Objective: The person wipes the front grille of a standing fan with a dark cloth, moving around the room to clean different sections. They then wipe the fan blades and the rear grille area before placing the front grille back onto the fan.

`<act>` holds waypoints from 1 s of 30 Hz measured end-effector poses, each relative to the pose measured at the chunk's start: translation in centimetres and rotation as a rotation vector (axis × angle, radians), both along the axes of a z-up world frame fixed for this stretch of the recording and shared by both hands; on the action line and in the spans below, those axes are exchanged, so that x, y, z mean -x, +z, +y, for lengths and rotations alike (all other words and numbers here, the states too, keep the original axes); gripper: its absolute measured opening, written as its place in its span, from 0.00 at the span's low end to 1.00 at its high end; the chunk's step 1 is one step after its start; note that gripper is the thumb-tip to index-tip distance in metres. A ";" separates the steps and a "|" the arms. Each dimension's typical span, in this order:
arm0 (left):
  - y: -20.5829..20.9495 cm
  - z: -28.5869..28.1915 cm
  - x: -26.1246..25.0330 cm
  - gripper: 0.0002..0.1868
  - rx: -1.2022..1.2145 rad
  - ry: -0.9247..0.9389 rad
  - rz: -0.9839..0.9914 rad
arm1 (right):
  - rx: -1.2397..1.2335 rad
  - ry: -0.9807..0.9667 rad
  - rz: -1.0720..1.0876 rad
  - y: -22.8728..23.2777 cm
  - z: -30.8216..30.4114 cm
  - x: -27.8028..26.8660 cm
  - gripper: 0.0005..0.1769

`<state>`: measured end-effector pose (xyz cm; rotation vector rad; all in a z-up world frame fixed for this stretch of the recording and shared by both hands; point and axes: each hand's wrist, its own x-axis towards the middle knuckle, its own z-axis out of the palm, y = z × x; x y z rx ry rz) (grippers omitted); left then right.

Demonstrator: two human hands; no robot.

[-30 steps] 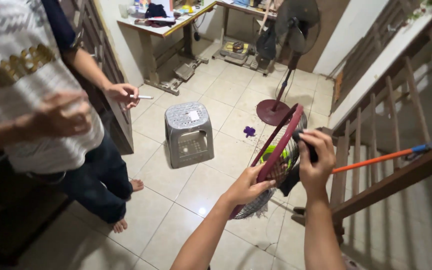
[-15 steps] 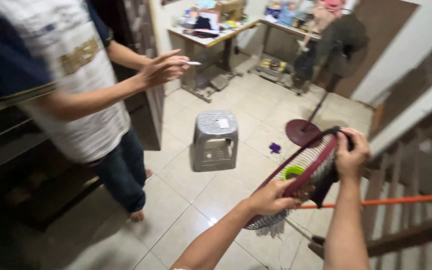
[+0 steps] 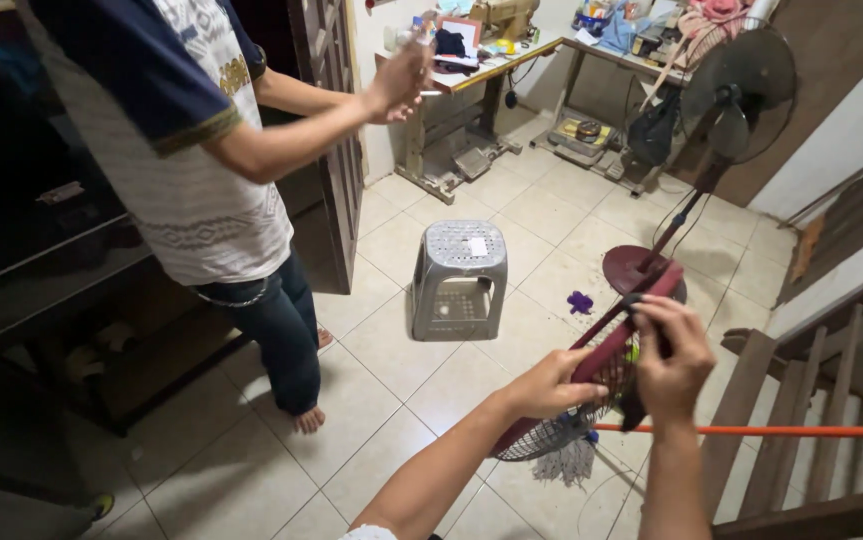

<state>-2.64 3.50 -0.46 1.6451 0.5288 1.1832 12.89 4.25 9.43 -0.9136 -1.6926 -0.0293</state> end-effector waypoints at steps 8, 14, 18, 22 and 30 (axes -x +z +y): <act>2.8 -0.3 1.5 0.24 0.075 -0.041 -0.101 | -0.084 0.054 -0.026 1.8 0.6 1.2 0.06; 4.7 -3.5 3.1 0.24 -0.108 0.073 0.039 | -0.055 -0.007 0.107 1.4 10.0 -2.3 0.05; 5.0 -4.4 3.8 0.26 -0.056 -0.005 0.009 | 0.047 -0.050 0.169 -0.3 11.0 -3.3 0.05; 6.1 -4.2 4.3 0.25 0.037 -0.012 0.055 | -0.032 -0.041 0.183 0.8 7.3 -1.8 0.04; 3.6 -3.1 4.4 0.24 0.025 -0.039 -0.032 | 0.012 0.062 0.041 0.3 -3.6 3.7 0.08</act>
